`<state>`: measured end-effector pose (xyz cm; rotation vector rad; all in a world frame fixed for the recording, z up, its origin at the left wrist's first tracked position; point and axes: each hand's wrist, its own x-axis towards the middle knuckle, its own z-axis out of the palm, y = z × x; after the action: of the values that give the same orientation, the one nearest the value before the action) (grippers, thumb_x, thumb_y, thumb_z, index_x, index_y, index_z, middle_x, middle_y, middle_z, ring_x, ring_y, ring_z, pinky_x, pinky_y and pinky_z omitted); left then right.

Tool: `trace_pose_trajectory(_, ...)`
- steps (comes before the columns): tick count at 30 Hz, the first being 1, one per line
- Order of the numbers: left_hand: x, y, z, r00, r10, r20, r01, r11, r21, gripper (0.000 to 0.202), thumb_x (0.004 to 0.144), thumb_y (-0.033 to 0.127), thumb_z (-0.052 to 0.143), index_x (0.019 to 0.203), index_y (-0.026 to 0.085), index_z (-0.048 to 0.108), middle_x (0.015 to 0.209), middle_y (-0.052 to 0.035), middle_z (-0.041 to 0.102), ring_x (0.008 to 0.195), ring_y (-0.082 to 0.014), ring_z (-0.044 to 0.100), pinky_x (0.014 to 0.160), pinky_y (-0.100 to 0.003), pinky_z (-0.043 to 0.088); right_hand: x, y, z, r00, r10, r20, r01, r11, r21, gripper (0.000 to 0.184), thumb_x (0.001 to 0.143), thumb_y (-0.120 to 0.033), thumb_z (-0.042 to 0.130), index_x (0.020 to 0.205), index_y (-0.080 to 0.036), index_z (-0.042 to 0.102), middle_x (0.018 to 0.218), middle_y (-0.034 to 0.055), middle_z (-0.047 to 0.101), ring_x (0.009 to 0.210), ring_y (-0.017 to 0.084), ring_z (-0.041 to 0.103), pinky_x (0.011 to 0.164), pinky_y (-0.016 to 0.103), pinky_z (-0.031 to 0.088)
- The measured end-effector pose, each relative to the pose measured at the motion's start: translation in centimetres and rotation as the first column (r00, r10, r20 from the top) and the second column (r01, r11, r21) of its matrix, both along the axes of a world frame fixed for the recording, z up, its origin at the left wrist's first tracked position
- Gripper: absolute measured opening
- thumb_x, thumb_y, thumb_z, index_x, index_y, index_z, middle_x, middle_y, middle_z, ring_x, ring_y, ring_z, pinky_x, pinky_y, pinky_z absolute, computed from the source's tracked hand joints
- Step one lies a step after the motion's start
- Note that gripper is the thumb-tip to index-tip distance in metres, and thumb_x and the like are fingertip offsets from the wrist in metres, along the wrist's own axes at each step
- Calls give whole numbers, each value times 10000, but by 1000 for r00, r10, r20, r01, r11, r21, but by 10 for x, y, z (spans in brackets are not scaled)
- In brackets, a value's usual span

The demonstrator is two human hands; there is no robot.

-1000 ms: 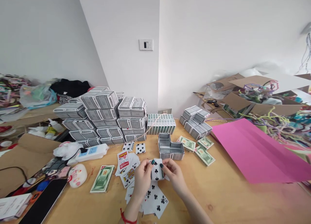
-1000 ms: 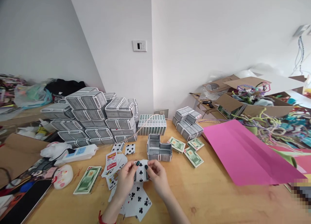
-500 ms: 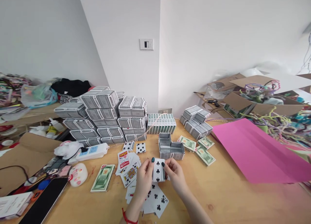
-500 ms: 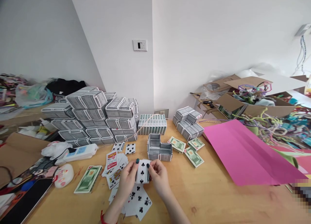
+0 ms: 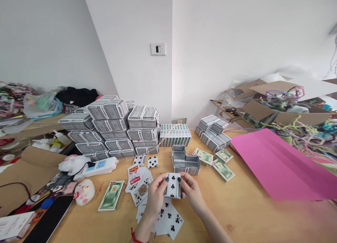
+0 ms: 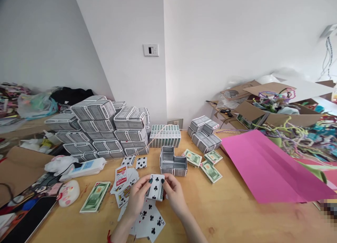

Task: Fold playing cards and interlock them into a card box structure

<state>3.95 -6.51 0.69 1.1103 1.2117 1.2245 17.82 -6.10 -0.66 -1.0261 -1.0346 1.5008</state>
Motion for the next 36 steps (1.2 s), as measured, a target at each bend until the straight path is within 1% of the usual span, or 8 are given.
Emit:
trace_pose_trajectory(5, 8, -5, 1, 999, 24, 25, -25, 1000, 10, 259, 716, 283, 528, 902, 154, 653, 895, -73, 664, 808, -206, 581, 695, -273, 456, 0, -2, 0, 998, -3, -67, -1, 999, -55, 224, 723, -388, 547, 811, -183, 570, 619, -38, 468, 497, 82, 374, 451, 186, 295)
trace_pose_trajectory(12, 11, -5, 0, 997, 17, 70, -21, 998, 60, 184, 727, 279, 498, 825, 172, 611, 747, -18, 602, 681, -150, 530, 616, -225, 429, -7, -3, 0, 984, -92, -154, 69, 987, -147, 189, 658, -315, 552, 785, -178, 581, 581, -32, 483, 487, 101, 380, 440, 194, 288)
trace_pose_trajectory(19, 17, -6, -10, 969, 151, 194, -140, 988, -70, 106, 634, 213, 486, 664, 164, 575, 608, 21, 492, 543, -103, 425, 473, -180, 342, -10, -5, 5, 965, -136, -222, 83, 969, -234, 104, 620, -252, 567, 685, -182, 607, 482, -46, 455, 403, 81, 316, 364, 182, 209)
trace_pose_trajectory(22, 19, -6, -13, 943, 199, 266, -170, 977, -127, 90, 621, 206, 484, 642, 161, 559, 575, 34, 451, 503, -88, 376, 445, -177, 310, -10, -6, 4, 963, -132, -233, 72, 965, -251, 95, 613, -268, 586, 656, -184, 603, 425, -61, 406, 359, 71, 284, 334, 179, 172)
trace_pose_trajectory(25, 17, -6, -13, 931, 216, 294, -183, 974, -136, 72, 620, 215, 490, 628, 162, 539, 576, 38, 439, 483, -81, 351, 429, -180, 290, -10, -7, 2, 955, -61, -291, -3, 977, -215, 187, 631, -340, 583, 709, -174, 616, 492, -36, 476, 389, 88, 383, 350, 191, 277)
trace_pose_trajectory(28, 14, -5, -7, 943, 199, 265, -179, 979, -98, 78, 632, 232, 485, 607, 166, 516, 588, 34, 449, 487, -86, 371, 433, -185, 295, -11, -6, -1, 970, -22, -243, -28, 979, -201, 341, 683, -482, 553, 785, -162, 608, 561, -18, 508, 438, 104, 451, 401, 218, 369)
trace_pose_trajectory(33, 14, -7, 5, 981, 127, 143, -128, 992, -3, 104, 667, 226, 440, 594, 177, 496, 550, 45, 428, 475, -88, 366, 436, -183, 282, -10, -1, -4, 986, 107, -131, -135, 963, -234, 384, 621, -532, 641, 674, -176, 509, 492, -69, 419, 387, 72, 386, 371, 192, 330)
trace_pose_trajectory(36, 14, -9, 12, 993, 53, 110, -56, 998, 23, 112, 680, 222, 440, 664, 176, 540, 612, 28, 493, 539, -106, 430, 483, -191, 328, -7, 1, -4, 995, 73, -60, -81, 986, -145, 389, 633, -530, 638, 655, -169, 494, 498, -74, 400, 408, 57, 347, 395, 178, 287)
